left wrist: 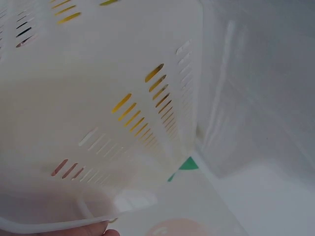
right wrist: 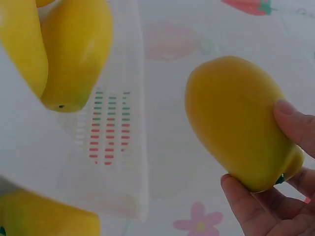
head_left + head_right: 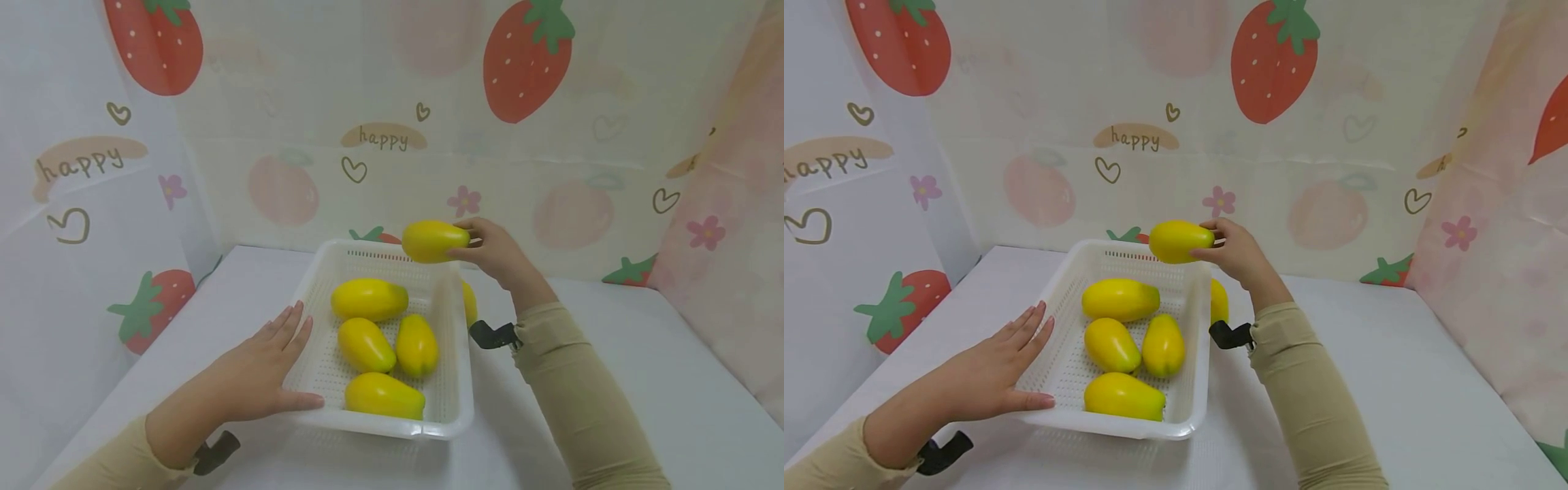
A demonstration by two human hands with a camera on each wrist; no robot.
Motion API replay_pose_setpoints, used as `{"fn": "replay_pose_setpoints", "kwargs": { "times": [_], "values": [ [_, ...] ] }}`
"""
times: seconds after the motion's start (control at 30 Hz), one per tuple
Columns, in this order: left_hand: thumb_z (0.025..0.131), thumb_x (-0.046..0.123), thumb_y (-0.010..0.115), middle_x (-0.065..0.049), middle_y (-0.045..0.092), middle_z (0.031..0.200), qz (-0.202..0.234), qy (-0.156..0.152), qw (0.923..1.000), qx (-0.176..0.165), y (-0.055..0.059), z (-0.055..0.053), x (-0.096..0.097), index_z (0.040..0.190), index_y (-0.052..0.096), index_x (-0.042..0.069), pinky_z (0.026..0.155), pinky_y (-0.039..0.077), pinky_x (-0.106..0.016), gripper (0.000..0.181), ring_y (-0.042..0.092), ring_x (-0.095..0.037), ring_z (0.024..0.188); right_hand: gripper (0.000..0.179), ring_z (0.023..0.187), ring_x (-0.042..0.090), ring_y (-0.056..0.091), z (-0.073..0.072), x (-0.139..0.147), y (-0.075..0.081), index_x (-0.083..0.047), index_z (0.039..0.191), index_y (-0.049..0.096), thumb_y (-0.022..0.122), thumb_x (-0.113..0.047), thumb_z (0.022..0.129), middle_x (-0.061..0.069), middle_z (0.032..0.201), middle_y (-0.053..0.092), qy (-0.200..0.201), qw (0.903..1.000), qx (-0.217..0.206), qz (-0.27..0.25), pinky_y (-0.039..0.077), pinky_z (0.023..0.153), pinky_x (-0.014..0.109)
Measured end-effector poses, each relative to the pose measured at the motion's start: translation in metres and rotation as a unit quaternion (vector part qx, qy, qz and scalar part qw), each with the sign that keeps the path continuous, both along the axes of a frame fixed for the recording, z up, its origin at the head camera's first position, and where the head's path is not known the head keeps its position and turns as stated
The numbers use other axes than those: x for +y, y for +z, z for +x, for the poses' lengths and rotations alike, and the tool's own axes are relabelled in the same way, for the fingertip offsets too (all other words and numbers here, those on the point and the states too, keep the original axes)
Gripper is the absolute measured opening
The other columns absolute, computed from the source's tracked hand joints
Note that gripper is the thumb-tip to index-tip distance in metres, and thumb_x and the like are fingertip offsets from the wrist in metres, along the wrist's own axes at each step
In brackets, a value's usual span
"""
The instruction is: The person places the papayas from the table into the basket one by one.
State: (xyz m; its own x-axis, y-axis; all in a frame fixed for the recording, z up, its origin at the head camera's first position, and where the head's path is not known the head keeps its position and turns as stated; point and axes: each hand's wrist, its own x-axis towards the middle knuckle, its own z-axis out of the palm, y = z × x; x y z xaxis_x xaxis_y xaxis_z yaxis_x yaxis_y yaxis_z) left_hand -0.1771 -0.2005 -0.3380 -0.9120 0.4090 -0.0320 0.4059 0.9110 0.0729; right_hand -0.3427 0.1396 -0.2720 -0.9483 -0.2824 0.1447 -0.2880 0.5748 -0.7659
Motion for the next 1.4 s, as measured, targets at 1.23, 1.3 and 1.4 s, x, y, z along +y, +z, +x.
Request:
{"fn": "replay_pose_setpoints", "kwargs": {
  "times": [1.23,1.3,1.4],
  "values": [
    [0.07,0.082,0.04,-0.016,0.0,0.152,-0.003,-0.008,0.9999,0.014,0.0,0.001,-0.001,0.146,0.016,0.004,0.11,0.014,-0.048,0.111,0.003,-0.031,0.139,0.056,0.118,0.029,0.047,-0.005,0.01,-0.014,-0.015,0.133,0.044,0.066,-0.029,0.084,0.011,0.129,0.051,0.011,0.9985,-0.043,0.032,0.037,0.098,0.051],
    [0.07,0.082,0.039,-0.016,0.0,0.152,-0.003,-0.009,0.9998,0.015,0.0,0.001,-0.001,0.146,0.016,0.004,0.11,0.014,-0.048,0.111,0.003,-0.032,0.139,0.056,0.118,0.029,0.047,-0.005,0.013,-0.014,-0.015,0.133,0.044,0.066,-0.03,0.084,0.01,0.129,0.051,0.005,0.9984,-0.043,0.037,0.037,0.098,0.051],
    [0.07,0.081,0.041,-0.017,0.0,0.152,-0.003,-0.011,0.9998,0.016,0.0,0.001,-0.001,0.146,0.016,0.004,0.11,0.014,-0.048,0.11,0.003,-0.032,0.139,0.057,0.119,0.03,0.046,-0.005,0.017,-0.014,-0.015,0.134,0.043,0.066,-0.03,0.084,0.01,0.13,0.05,0.002,0.9982,-0.044,0.041,0.036,0.098,0.052]
  ]
}}
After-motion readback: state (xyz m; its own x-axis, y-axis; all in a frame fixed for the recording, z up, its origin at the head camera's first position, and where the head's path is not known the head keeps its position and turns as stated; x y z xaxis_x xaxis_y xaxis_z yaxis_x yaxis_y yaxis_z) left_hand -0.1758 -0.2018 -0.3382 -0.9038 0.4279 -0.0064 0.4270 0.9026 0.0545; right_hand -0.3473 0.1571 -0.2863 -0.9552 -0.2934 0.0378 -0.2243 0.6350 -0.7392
